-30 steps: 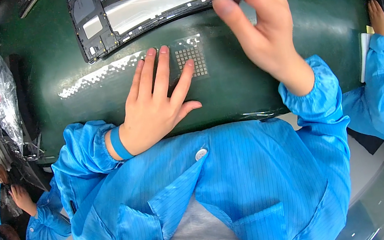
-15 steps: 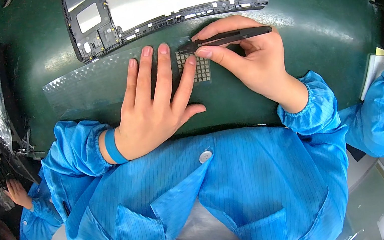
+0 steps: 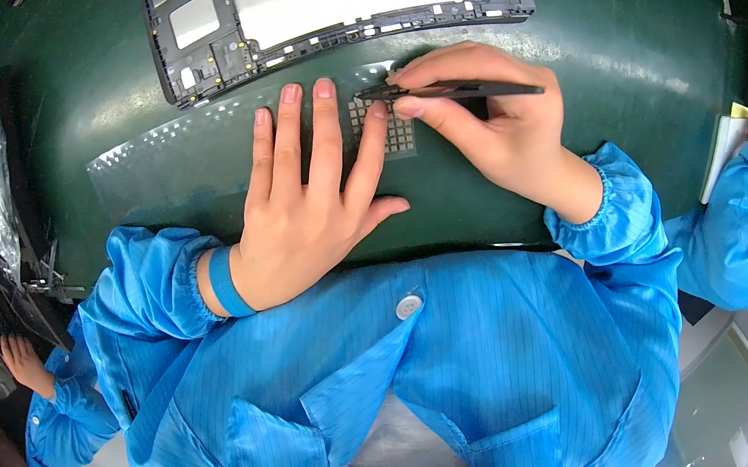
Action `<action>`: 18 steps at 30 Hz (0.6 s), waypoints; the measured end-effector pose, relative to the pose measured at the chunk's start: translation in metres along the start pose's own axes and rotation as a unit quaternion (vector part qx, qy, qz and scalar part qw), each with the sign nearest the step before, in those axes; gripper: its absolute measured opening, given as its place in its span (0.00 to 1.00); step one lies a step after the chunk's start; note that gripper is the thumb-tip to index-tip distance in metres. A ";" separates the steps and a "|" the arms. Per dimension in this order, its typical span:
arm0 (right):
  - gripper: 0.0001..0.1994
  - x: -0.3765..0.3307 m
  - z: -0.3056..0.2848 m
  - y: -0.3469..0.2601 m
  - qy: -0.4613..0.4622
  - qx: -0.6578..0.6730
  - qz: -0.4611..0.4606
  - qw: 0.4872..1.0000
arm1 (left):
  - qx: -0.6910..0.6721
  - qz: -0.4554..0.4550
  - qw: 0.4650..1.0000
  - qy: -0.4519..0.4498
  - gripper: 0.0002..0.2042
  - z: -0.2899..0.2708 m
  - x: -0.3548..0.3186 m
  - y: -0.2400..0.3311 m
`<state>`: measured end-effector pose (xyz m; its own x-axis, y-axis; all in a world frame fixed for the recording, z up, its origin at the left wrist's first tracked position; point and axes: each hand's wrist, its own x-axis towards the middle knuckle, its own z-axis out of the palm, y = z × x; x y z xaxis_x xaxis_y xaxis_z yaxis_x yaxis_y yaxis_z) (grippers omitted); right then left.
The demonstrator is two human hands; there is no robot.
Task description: The person uses tweezers to pick small pads from a sheet and attach them onto tablet frames. The person then moves the assembled tablet frames along the conveyor belt.
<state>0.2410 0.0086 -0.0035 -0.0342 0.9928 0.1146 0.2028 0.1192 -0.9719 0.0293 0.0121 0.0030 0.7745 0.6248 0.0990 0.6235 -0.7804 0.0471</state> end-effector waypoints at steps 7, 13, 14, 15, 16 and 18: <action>0.10 0.054 0.014 -0.012 -0.038 0.067 -0.063 0.995 | 0.010 -0.013 1.000 0.020 0.35 0.002 0.000 -0.002; 0.10 0.055 0.018 -0.006 -0.028 0.055 -0.064 0.996 | 0.009 -0.012 0.999 0.044 0.35 0.008 -0.002 0.000; 0.10 0.054 0.019 -0.006 -0.026 0.056 -0.070 0.996 | 0.010 -0.011 0.999 0.043 0.35 0.008 -0.003 0.000; 0.10 0.055 0.019 -0.005 -0.027 0.057 -0.069 0.996 | 0.012 -0.010 0.999 0.043 0.35 0.008 -0.003 0.000; 0.10 0.055 0.019 -0.005 -0.027 0.057 -0.072 0.995 | 0.011 -0.010 0.999 0.042 0.35 0.008 -0.003 0.000; 0.10 0.055 0.019 -0.005 -0.027 0.056 -0.075 0.995 | 0.008 -0.012 0.999 0.048 0.35 0.009 -0.003 0.001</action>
<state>0.2199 0.0620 0.0041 -0.1081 0.9618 0.2514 0.0807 0.2605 -0.9621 0.0286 0.0102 -0.0061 0.7461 0.6375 0.1921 0.6440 -0.7642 0.0350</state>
